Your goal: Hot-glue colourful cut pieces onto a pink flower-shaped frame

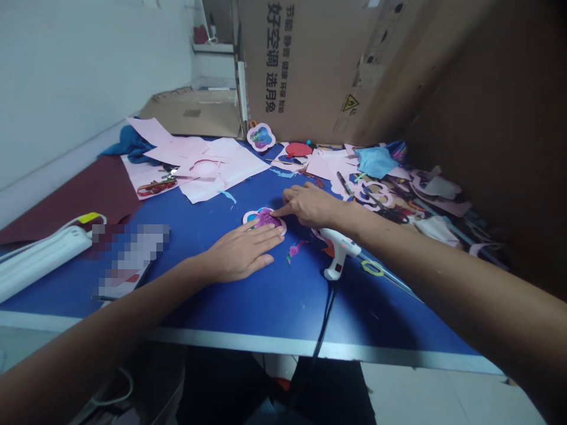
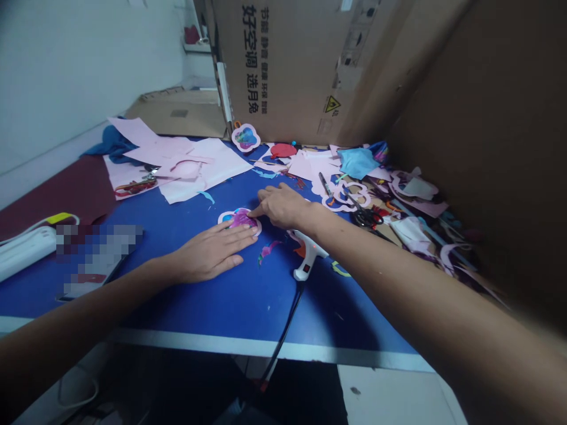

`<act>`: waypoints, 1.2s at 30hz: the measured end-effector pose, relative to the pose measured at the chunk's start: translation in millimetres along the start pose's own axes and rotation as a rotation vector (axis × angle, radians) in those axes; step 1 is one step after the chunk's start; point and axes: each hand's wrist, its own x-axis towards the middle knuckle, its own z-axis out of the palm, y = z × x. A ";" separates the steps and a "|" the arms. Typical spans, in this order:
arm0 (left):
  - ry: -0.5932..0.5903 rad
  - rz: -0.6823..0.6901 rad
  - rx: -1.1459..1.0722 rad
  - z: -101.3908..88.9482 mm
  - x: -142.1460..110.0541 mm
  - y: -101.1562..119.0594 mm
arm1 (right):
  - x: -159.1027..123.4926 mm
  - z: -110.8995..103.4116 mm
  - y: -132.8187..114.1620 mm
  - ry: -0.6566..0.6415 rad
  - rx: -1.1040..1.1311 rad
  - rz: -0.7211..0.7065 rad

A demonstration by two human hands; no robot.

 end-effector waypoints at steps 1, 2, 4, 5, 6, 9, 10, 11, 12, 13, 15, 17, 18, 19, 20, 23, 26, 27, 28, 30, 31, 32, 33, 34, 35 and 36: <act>-0.001 -0.003 -0.004 0.7 -2.0 1.9 | -0.1 0.0 -0.4 -0.002 0.000 0.004; -0.001 -0.006 -0.010 1.1 -4.2 4.0 | -0.2 -0.1 -1.0 -0.003 0.000 0.010; -0.005 -0.005 -0.034 -0.4 -9.0 8.3 | -0.2 -0.6 -2.6 -0.003 0.000 0.018; -0.006 -0.006 -0.052 -2.6 -11.6 9.8 | -0.2 -0.9 -3.6 0.000 -0.001 0.020; -0.003 -0.015 -0.073 -5.8 -14.0 10.5 | -0.1 -1.4 -4.7 0.003 -0.003 0.022; 0.063 -0.133 -0.118 -18.5 -19.4 5.1 | -0.2 -3.0 -8.2 0.010 -0.008 0.028; 0.097 -0.195 -0.119 -22.5 -20.2 0.9 | -0.6 -3.5 -9.2 0.014 -0.009 0.037; 0.118 -0.252 -0.118 -25.7 -20.6 -4.0 | -1.3 -4.0 -10.2 0.020 -0.005 0.054; 0.117 -0.284 -0.115 -27.9 -20.6 -8.9 | -2.5 -4.6 -11.0 0.033 0.003 0.078; 0.097 -0.291 -0.112 -28.8 -20.5 -13.3 | -4.2 -5.2 -11.8 0.050 0.017 0.105; 0.042 -0.298 -0.099 -27.7 -20.8 -18.0 | -9.3 -6.8 -13.8 0.096 0.053 0.164; 0.008 -0.304 -0.064 -24.5 -22.8 -15.3 | -16.3 -8.6 -17.3 0.131 0.078 0.202; 0.007 -0.309 -0.034 -22.9 -24.6 -11.4 | -20.2 -9.3 -19.9 0.140 0.084 0.213; 0.015 -0.314 0.003 -21.8 -26.6 -6.3 | -24.2 -9.8 -23.3 0.146 0.087 0.220; 0.031 -0.321 0.043 -21.2 -28.8 -0.8 | -27.8 -9.9 -27.2 0.150 0.091 0.222; 0.106 -0.359 0.113 -21.7 -34.0 12.3 | -35.7 -6.8 -40.6 0.158 0.121 0.204; 0.179 -0.363 0.090 -21.1 -35.5 14.1 | -36.9 1.1 -53.1 0.189 0.161 0.180; 0.178 -0.356 0.078 -19.9 -35.6 12.9 | -36.0 4.3 -57.1 0.210 0.170 0.172; 0.161 -0.350 0.069 -18.4 -35.7 11.7 | -34.6 7.4 -61.1 0.232 0.176 0.161; 0.109 -0.353 0.056 -15.2 -36.6 10.8 | -30.7 13.1 -70.2 0.277 0.183 0.126; 0.091 -0.362 0.056 -13.9 -37.4 11.8 | -28.5 15.7 -75.2 0.293 0.187 0.101; 0.080 -0.374 0.060 -13.1 -38.3 13.8 | -26.1 18.2 -80.6 0.303 0.193 0.074; 0.080 -0.387 0.068 -12.8 -39.2 16.7 | -23.8 20.7 -86.0 0.304 0.200 0.045; 0.087 -0.404 0.081 -13.1 -40.1 20.4 | -21.6 23.3 -91.2 0.301 0.206 0.022; 0.096 -0.424 0.096 -13.8 -40.9 24.5 | -19.6 26.0 -95.9 0.294 0.213 0.003; 0.103 -0.444 0.109 -14.7 -41.6 28.7 | -17.8 28.9 -99.9 0.285 0.217 -0.012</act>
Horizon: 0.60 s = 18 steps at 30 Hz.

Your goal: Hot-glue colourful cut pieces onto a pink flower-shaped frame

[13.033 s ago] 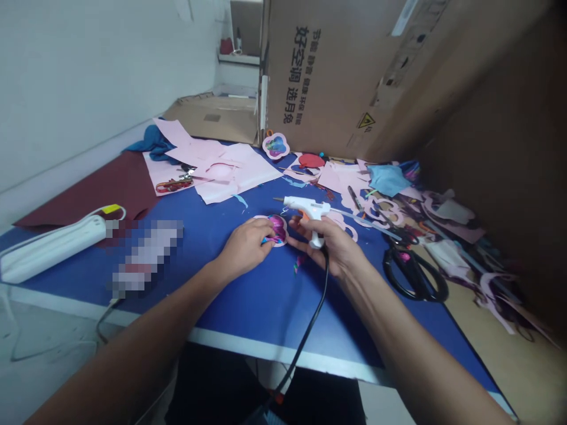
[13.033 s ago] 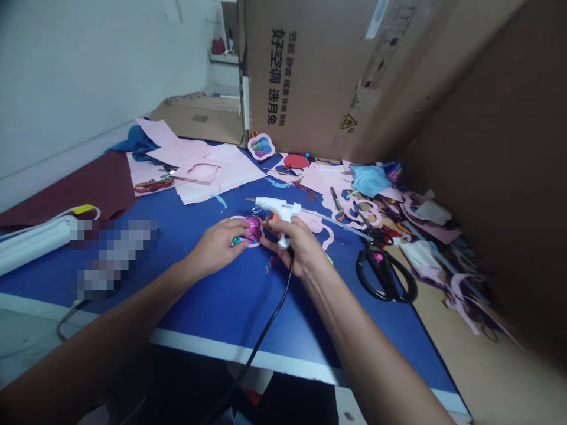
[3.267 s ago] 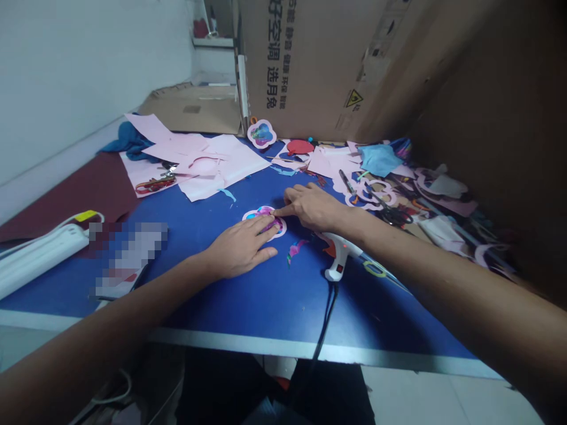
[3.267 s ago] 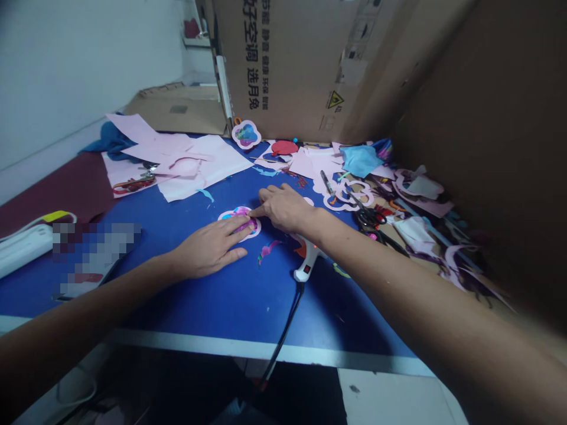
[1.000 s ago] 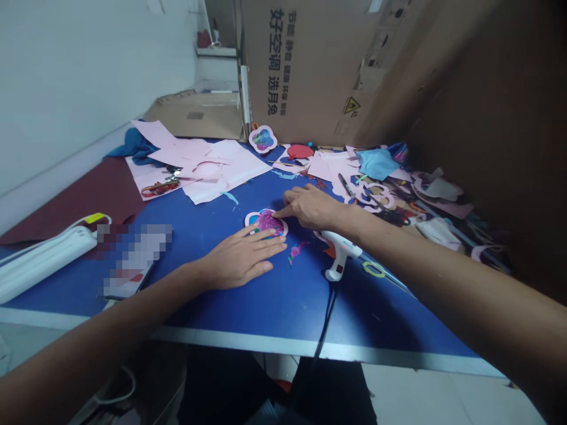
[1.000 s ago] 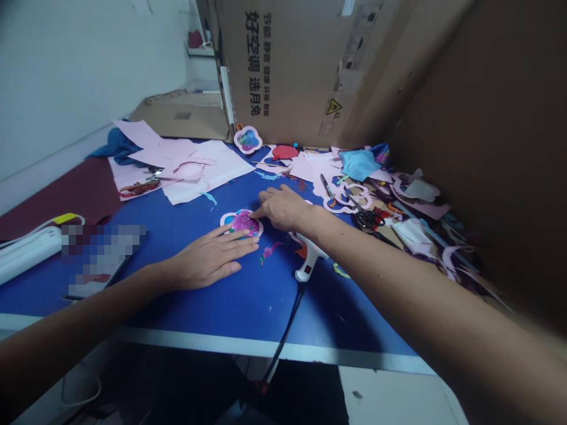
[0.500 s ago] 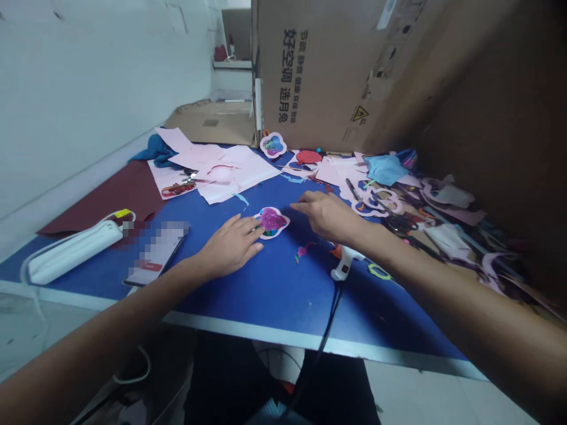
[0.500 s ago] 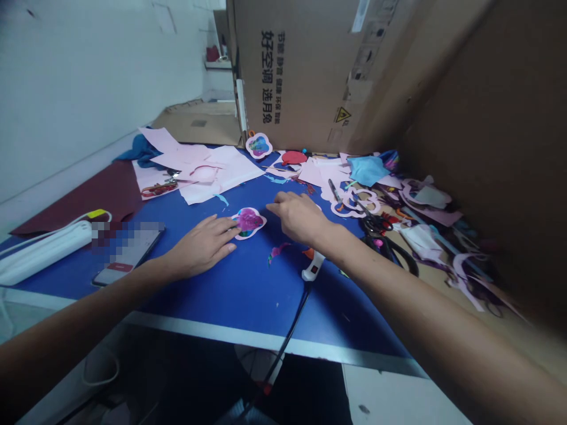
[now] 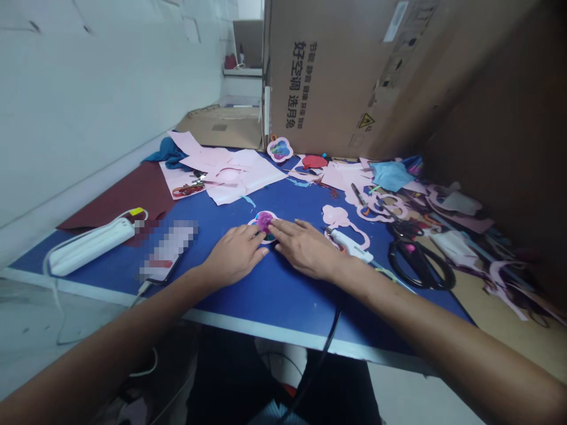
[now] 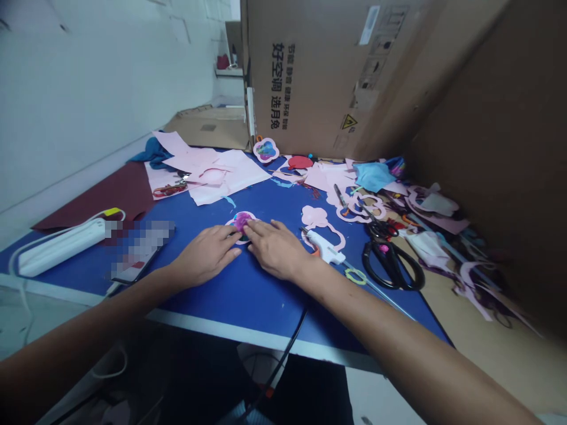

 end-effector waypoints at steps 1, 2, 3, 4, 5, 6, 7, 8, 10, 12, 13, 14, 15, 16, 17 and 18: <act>0.005 -0.018 0.010 -1.6 -1.9 3.0 | 0.4 3.8 -2.3 -0.011 -0.001 -0.008; 0.007 -0.032 0.016 -3.0 -3.4 5.4 | 0.5 7.3 -3.7 -0.020 -0.007 -0.012; 0.008 -0.042 0.021 -4.1 -4.3 6.9 | 0.3 10.2 -4.2 -0.026 -0.019 -0.013; 0.008 -0.044 0.023 -4.9 -4.5 7.2 | 0.0 12.6 -4.1 -0.030 -0.033 -0.014; 0.010 -0.041 0.023 -5.3 -3.9 6.5 | -0.3 14.2 -3.5 -0.033 -0.048 -0.015; 0.022 -0.038 0.020 -5.3 -2.6 4.8 | -0.5 15.0 -2.8 -0.034 -0.060 -0.017; 0.038 -0.032 0.012 -5.0 -0.7 2.3 | -0.5 15.1 -2.1 -0.038 -0.069 -0.022; 0.053 -0.022 0.003 -4.6 1.6 -0.5 | -0.4 14.5 -1.5 -0.042 -0.075 -0.027; 0.073 0.000 -0.011 -3.7 7.0 -6.3 | -0.1 11.8 -1.0 -0.048 -0.085 -0.030; 0.076 -0.009 -0.025 -3.0 12.3 -10.9 | -0.4 7.7 -0.9 -0.048 -0.094 -0.021; 0.093 -0.047 -0.039 -2.6 15.2 -12.9 | -1.0 5.6 -1.0 -0.046 -0.096 -0.010; 0.127 -0.113 -0.055 -2.0 18.3 -14.9 | -1.8 3.6 -0.9 -0.042 -0.096 0.005; 0.169 -0.195 -0.071 -1.0 22.0 -17.1 | -2.9 2.0 -0.9 -0.038 -0.093 0.020; 0.213 -0.282 -0.088 0.4 26.3 -19.5 | -4.1 0.8 -0.8 -0.033 -0.087 0.033; 0.244 -0.366 -0.100 2.4 31.3 -22.1 | -5.5 0.1 -0.9 -0.029 -0.080 0.044; 0.248 -0.420 -0.116 4.8 36.7 -24.7 | -6.9 -0.2 -1.0 -0.028 -0.071 0.049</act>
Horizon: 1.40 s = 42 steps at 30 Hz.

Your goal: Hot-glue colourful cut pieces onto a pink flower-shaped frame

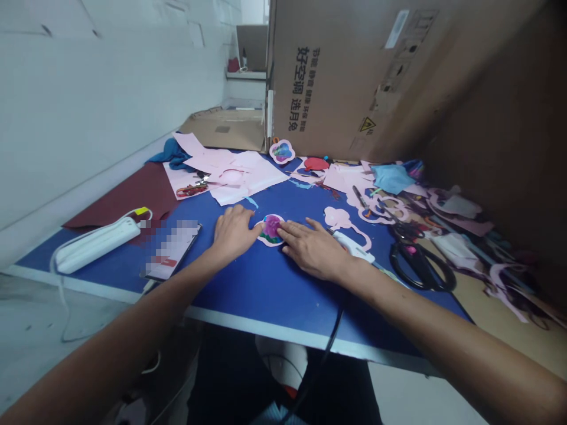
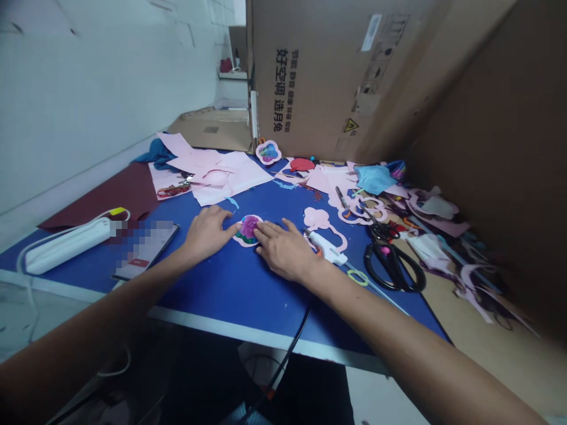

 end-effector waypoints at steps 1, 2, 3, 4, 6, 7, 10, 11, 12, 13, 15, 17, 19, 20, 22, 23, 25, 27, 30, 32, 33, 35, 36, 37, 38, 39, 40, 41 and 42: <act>-0.012 -0.042 -0.026 3.8 5.4 -0.5 | -1.6 0.0 -0.2 -0.002 0.012 0.001; -0.020 -0.086 -0.062 7.6 10.6 -0.6 | -3.3 0.1 -0.4 -0.005 0.029 -0.001; -0.025 -0.110 -0.097 11.0 15.0 -0.3 | -5.4 0.2 -0.5 -0.004 0.050 0.001; -0.032 -0.125 -0.128 13.7 18.4 0.6 | -7.6 0.0 -0.1 0.007 0.076 0.011; -0.045 -0.146 -0.220 16.3 22.1 3.8 | -13.0 -1.0 2.3 0.075 0.149 0.067; -0.054 -0.160 -0.289 16.2 22.6 6.0 | -15.8 -1.8 4.5 0.132 0.204 0.114; -0.041 -0.215 -0.584 11.2 21.0 13.8 | -23.0 -3.6 14.3 0.325 0.444 0.310; -0.013 -0.230 -0.694 8.6 20.3 16.9 | -24.4 -3.9 17.9 0.374 0.548 0.386; 0.020 -0.243 -0.799 5.7 19.6 20.3 | -25.1 -4.1 21.2 0.413 0.662 0.461; 0.052 -0.256 -0.899 2.7 19.0 24.2 | -25.0 -4.4 24.0 0.440 0.784 0.527; 0.082 -0.292 -1.079 -3.3 17.7 33.7 | -22.9 -6.1 27.1 0.463 1.040 0.611; 0.066 -0.323 -1.232 -8.7 15.3 45.8 | -19.1 -9.9 27.0 0.468 1.267 0.632; 0.042 -0.336 -1.354 -12.8 11.7 59.9 | -15.1 -15.4 24.7 0.502 1.442 0.630; 0.029 -0.345 -1.398 -14.2 9.8 67.3 | -13.5 -18.4 23.4 0.538 1.511 0.629; -0.010 -0.362 -1.453 -16.2 7.1 81.4 | -12.1 -24.0 21.7 0.617 1.602 0.625; -0.042 -0.368 -1.474 -16.7 6.8 87.6 | -12.4 -26.5 21.8 0.645 1.626 0.621; -0.114 -0.350 -1.505 -16.8 8.5 97.8 | -15.2 -30.8 24.0 0.661 1.645 0.611; -0.170 -0.333 -1.507 -15.4 12.4 104.3 | -20.1 -34.5 29.0 0.632 1.641 0.612; -0.205 -0.375 -1.516 -11.4 17.5 109.2 | -28.4 -40.1 39.9 0.552 1.654 0.617; -0.249 -0.422 -1.562 -8.9 19.9 111.6 | -32.1 -44.0 48.3 0.481 1.680 0.611; -0.271 -0.445 -1.584 -8.1 21.4 113.1 | -32.9 -46.2 52.7 0.449 1.689 0.605; -0.296 -0.477 -1.609 -7.9 26.5 117.1 | -32.5 -51.7 62.4 0.412 1.679 0.590; -0.292 -0.483 -1.613 -8.5 30.5 119.4 | -31.5 -55.4 67.8 0.419 1.664 0.581; -0.294 -0.472 -1.618 -9.5 35.5 121.9 | -30.2 -59.7 73.5 0.435 1.643 0.579; -0.299 -0.445 -1.625 -10.7 41.3 124.4 | -28.8 -64.8 79.3 0.447 1.604 0.569; -0.305 -0.417 -1.625 -12.0 47.4 126.7 | -27.5 -70.4 85.1 0.444 1.565 0.545; -0.300 -0.384 -1.626 -13.1 53.4 128.8 | -26.2 -76.2 90.5 0.446 1.530 0.518; -0.285 -0.351 -1.631 -13.9 58.9 130.4 | -25.0 -81.6 95.4 0.425 1.506 0.494; -0.286 -0.319 -1.640 -14.1 63.6 131.7 | -23.9 -86.4 99.4 0.415 1.496 0.474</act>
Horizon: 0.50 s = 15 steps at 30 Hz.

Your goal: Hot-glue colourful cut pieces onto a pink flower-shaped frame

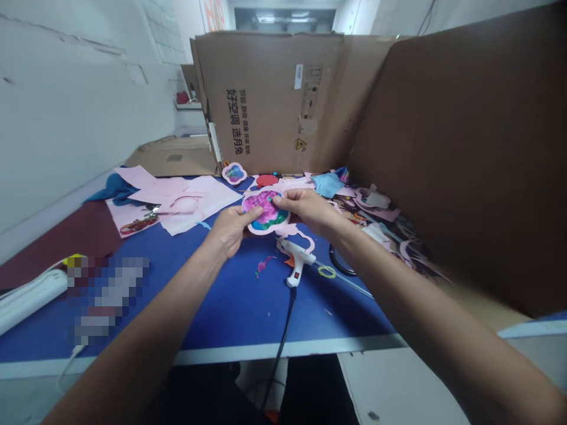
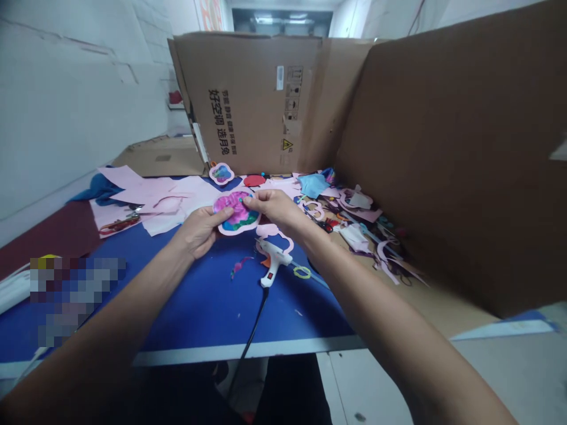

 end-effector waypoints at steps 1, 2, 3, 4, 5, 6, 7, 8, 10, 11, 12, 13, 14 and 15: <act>-0.016 0.015 0.000 1.0 3.4 0.9 | 2.6 -2.0 -3.6 -0.005 -0.004 -0.010; -0.026 0.023 0.005 1.4 6.0 0.7 | 4.9 -3.1 -5.6 -0.004 -0.008 -0.018; -0.028 0.024 0.014 1.4 7.9 -0.7 | 7.2 -3.1 -5.9 0.005 -0.010 -0.028; -0.021 0.020 0.025 0.8 9.3 -3.0 | 9.4 -2.3 -4.4 0.021 -0.013 -0.037; -0.008 0.015 0.037 -0.3 10.4 -6.1 | 11.8 -0.6 -1.3 0.041 -0.015 -0.045; 0.009 0.010 0.046 -1.9 11.4 -9.6 | 14.3 1.6 3.1 0.064 -0.012 -0.051; 0.024 0.006 0.051 -4.0 12.5 -13.4 | 16.8 4.3 8.3 0.094 -0.004 -0.054; 0.037 0.005 0.054 -6.5 13.7 -17.0 | 19.2 7.3 14.0 0.121 0.012 -0.050; 0.069 0.008 0.057 -12.2 16.6 -23.1 | 22.4 14.2 25.1 0.171 0.040 -0.040; 0.088 0.016 0.042 -15.1 18.1 -25.5 | 23.0 18.1 29.9 0.200 0.066 -0.031; 0.116 0.031 0.012 -17.8 19.6 -27.4 | 22.8 22.4 34.2 0.239 0.109 -0.027; 0.155 0.051 -0.023 -19.9 21.0 -29.1 | 22.0 26.9 37.9 0.264 0.146 -0.025; 0.199 0.076 -0.059 -21.5 22.0 -30.6 | 20.8 31.7 40.9 0.276 0.178 -0.032; 0.227 0.097 -0.083 -22.5 22.5 -32.2 | 19.5 36.6 43.5 0.274 0.196 -0.031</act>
